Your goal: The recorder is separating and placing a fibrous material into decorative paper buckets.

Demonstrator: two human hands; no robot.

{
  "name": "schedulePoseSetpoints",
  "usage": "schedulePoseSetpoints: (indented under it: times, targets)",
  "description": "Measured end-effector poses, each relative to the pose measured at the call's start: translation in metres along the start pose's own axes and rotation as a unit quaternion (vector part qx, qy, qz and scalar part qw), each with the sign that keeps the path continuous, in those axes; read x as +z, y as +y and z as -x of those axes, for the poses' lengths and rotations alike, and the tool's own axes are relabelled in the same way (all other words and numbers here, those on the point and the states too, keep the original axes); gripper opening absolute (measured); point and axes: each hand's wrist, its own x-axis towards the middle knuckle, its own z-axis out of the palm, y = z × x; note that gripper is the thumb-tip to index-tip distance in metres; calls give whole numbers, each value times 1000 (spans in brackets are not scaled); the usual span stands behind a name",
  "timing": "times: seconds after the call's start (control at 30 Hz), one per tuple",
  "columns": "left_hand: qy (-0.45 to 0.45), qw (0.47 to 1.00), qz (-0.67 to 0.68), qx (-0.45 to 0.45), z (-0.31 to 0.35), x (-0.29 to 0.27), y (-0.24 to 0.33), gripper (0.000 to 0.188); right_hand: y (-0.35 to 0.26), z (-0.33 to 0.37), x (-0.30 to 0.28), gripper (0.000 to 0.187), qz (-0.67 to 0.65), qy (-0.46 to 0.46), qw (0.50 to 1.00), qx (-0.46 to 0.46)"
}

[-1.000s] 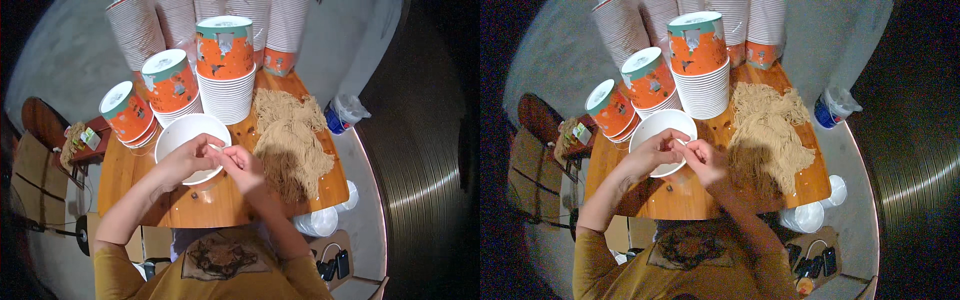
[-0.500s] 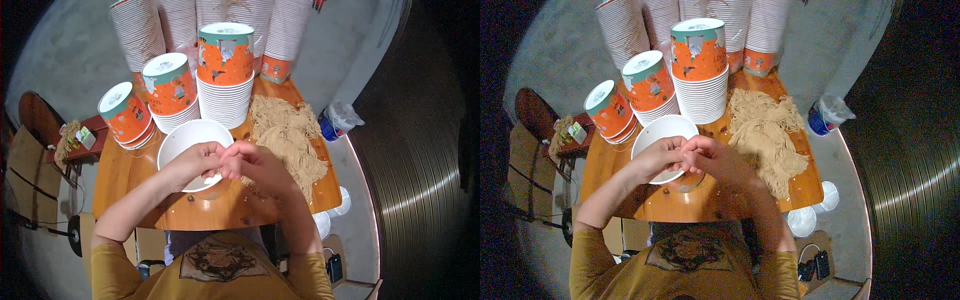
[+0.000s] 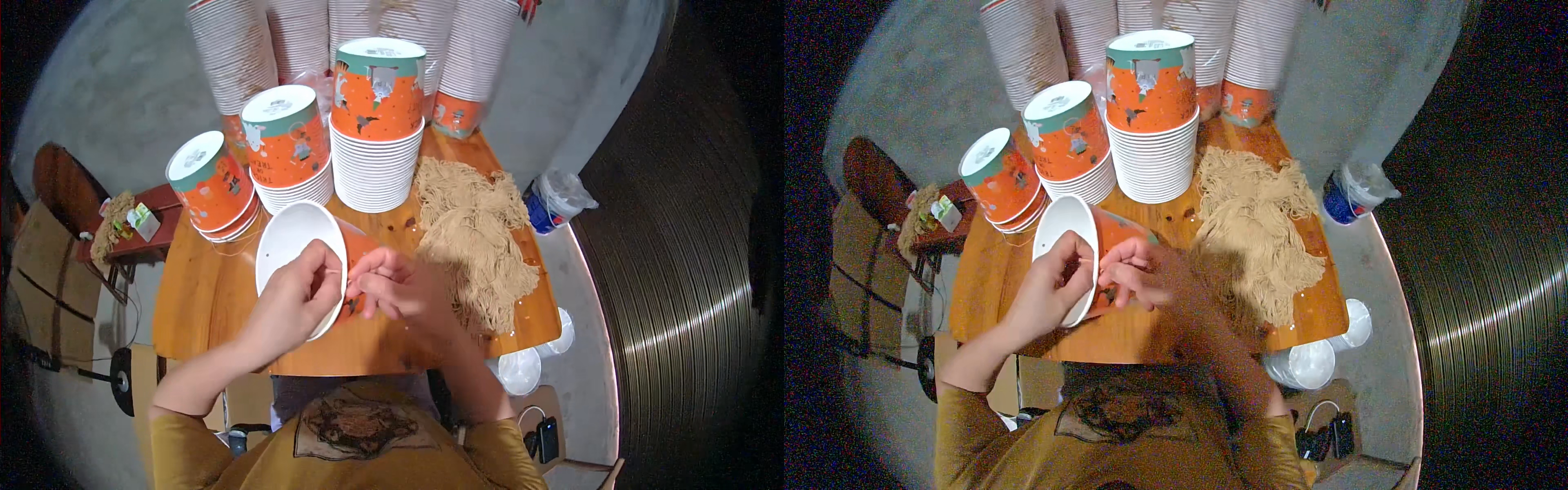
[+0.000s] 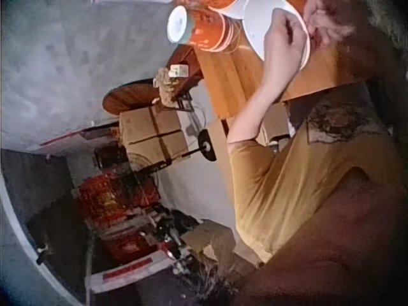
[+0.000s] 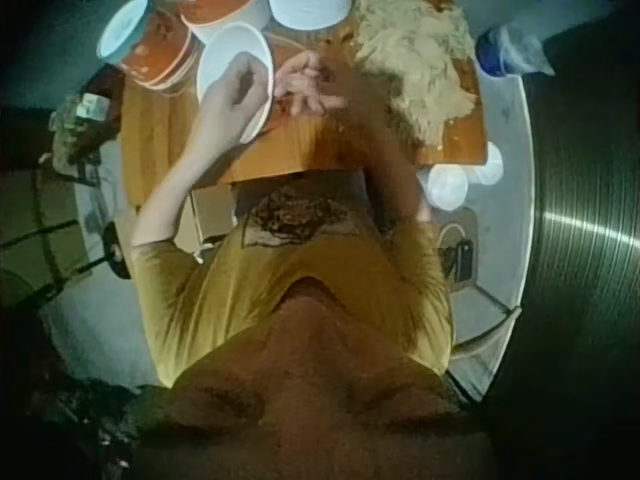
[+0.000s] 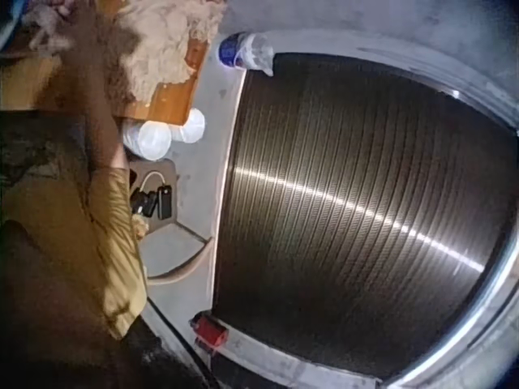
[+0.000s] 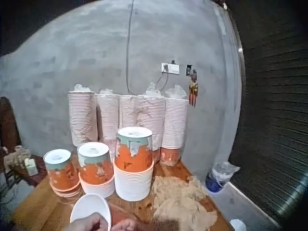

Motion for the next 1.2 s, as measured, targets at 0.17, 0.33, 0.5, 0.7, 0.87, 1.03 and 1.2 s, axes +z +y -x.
schedulePoseSetpoints:
  times: [0.17,0.33,0.5,0.7,0.87,1.03,1.2]
  targets:
    - [112,987,-80,79,-10,27,-2,6,30,12,8,11,-84,136,984,-81]
    - [132,939,-203,244,-22,52,2,14,54,23,10,9,50,199,962,-182]
    - [30,933,-263,242,-27,50,-16,26,52,48,23,9,323,145,932,-82]
    - [27,941,-242,236,-29,44,-11,14,25,65,55,14,440,32,892,-103]
    - [-43,976,-152,148,-32,31,-9,9,-23,57,26,19,602,-1,780,-172]
    - [-101,992,76,10,-52,22,-20,8,-42,41,-19,16,653,99,686,-305]
    - [-163,973,152,-64,-61,22,-16,8,-44,17,-25,12,616,83,744,-245]
